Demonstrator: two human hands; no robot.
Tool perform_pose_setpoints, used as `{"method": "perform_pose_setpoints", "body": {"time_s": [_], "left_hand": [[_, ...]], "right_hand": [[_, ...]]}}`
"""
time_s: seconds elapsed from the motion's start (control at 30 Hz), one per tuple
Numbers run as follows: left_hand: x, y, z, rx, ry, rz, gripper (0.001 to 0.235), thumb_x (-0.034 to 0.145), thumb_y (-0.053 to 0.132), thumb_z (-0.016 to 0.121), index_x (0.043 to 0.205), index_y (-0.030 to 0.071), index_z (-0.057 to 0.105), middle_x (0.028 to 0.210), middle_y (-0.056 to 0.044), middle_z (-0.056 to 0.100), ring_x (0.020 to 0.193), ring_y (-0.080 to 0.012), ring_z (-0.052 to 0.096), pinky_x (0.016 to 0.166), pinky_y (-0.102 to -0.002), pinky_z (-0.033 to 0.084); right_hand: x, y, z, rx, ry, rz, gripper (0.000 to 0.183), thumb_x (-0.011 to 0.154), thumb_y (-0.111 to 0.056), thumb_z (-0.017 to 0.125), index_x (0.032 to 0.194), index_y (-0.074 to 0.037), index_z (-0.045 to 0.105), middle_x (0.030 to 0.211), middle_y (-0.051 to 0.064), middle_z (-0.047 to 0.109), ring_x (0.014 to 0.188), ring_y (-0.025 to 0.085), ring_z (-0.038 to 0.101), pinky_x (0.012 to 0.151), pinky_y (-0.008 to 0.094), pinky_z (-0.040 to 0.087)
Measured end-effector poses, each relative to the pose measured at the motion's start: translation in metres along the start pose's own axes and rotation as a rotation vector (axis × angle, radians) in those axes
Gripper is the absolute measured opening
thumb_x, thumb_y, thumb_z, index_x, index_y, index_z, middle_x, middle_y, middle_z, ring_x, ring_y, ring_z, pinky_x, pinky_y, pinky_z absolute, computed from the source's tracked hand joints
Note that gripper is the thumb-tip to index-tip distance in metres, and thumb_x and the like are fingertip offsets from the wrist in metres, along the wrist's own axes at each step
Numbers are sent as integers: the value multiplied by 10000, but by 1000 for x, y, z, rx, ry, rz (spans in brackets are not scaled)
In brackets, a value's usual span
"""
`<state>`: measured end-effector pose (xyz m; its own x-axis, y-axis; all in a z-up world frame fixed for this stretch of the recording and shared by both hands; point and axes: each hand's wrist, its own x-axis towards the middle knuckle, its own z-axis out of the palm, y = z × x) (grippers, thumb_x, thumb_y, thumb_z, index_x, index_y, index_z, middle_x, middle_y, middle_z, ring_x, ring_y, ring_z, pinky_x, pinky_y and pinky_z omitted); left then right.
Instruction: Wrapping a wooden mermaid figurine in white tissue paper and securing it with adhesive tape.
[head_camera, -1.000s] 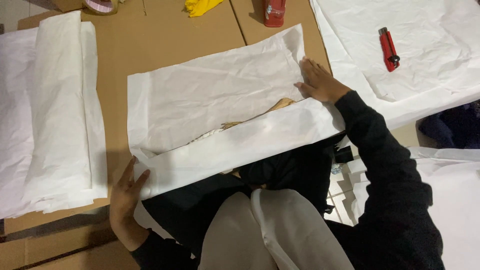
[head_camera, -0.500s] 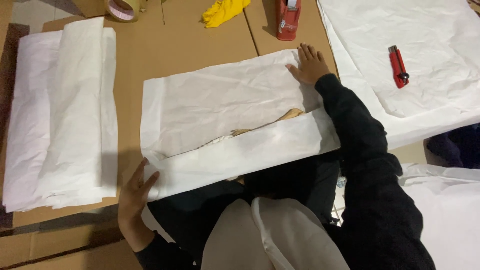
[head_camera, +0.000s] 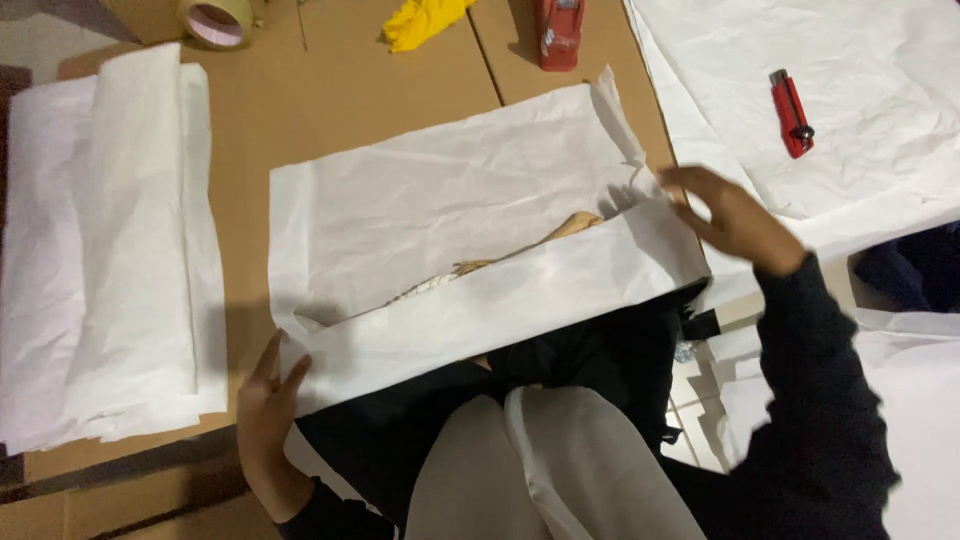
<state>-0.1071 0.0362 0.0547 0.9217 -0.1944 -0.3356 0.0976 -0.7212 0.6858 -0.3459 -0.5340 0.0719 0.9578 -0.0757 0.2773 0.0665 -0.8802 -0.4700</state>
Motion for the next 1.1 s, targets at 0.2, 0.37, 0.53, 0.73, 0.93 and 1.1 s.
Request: {"method": "perform_pose_setpoints", "body": {"time_s": [0.2, 0.37, 0.53, 0.73, 0.93, 1.1], "left_hand": [[-14, 20, 0, -57, 27, 66, 795, 937, 397, 550, 1626, 118, 266, 1660, -116, 346, 1413, -324, 450, 1073, -423, 401], [-28, 45, -9, -102, 39, 91, 701, 1014, 319, 606, 1586, -3, 361, 1546, -292, 445, 1405, -449, 442, 1158, -616, 347], [11, -5, -17, -103, 5, 204, 621, 942, 322, 612, 1514, 158, 434, 1560, -85, 427, 1292, -272, 493, 913, -364, 430], [48, -34, -22, -193, -94, 419, 367, 989, 180, 646, 1343, 166, 551, 1416, -57, 458, 1334, -217, 465, 1053, -332, 408], [48, -13, -32, -125, -187, 174, 497, 954, 337, 633, 1426, 250, 505, 1485, 11, 494, 1254, -225, 545, 1008, -315, 410], [67, -21, -35, -548, -306, 120, 514, 827, 186, 539, 1331, 202, 636, 1562, -24, 481, 1539, -194, 352, 1232, -336, 251]], "right_hand": [[-61, -42, 38, 29, -75, -64, 944, 771, -457, 799, 1558, -108, 409, 1680, 125, 302, 1569, 343, 270, 1268, 537, 232], [-69, -11, 58, -111, 10, 47, 895, 616, -376, 897, 1434, -173, 595, 1603, 83, 465, 1496, 345, 396, 1256, 491, 267], [-62, -5, 39, 58, -42, -56, 814, 724, -197, 857, 1469, -78, 553, 1595, 117, 472, 1487, 301, 423, 1246, 443, 331], [-61, 2, 40, 185, -30, 27, 678, 783, -209, 769, 1428, -98, 591, 1540, 141, 535, 1466, 319, 458, 1256, 474, 344], [-60, 1, 42, 198, 84, 52, 739, 642, -34, 851, 1351, -97, 657, 1487, 157, 607, 1404, 320, 541, 1231, 464, 419], [-49, -2, 31, 249, 101, 13, 417, 898, 14, 566, 1290, -63, 686, 1446, 167, 638, 1374, 323, 566, 1205, 477, 449]]}}
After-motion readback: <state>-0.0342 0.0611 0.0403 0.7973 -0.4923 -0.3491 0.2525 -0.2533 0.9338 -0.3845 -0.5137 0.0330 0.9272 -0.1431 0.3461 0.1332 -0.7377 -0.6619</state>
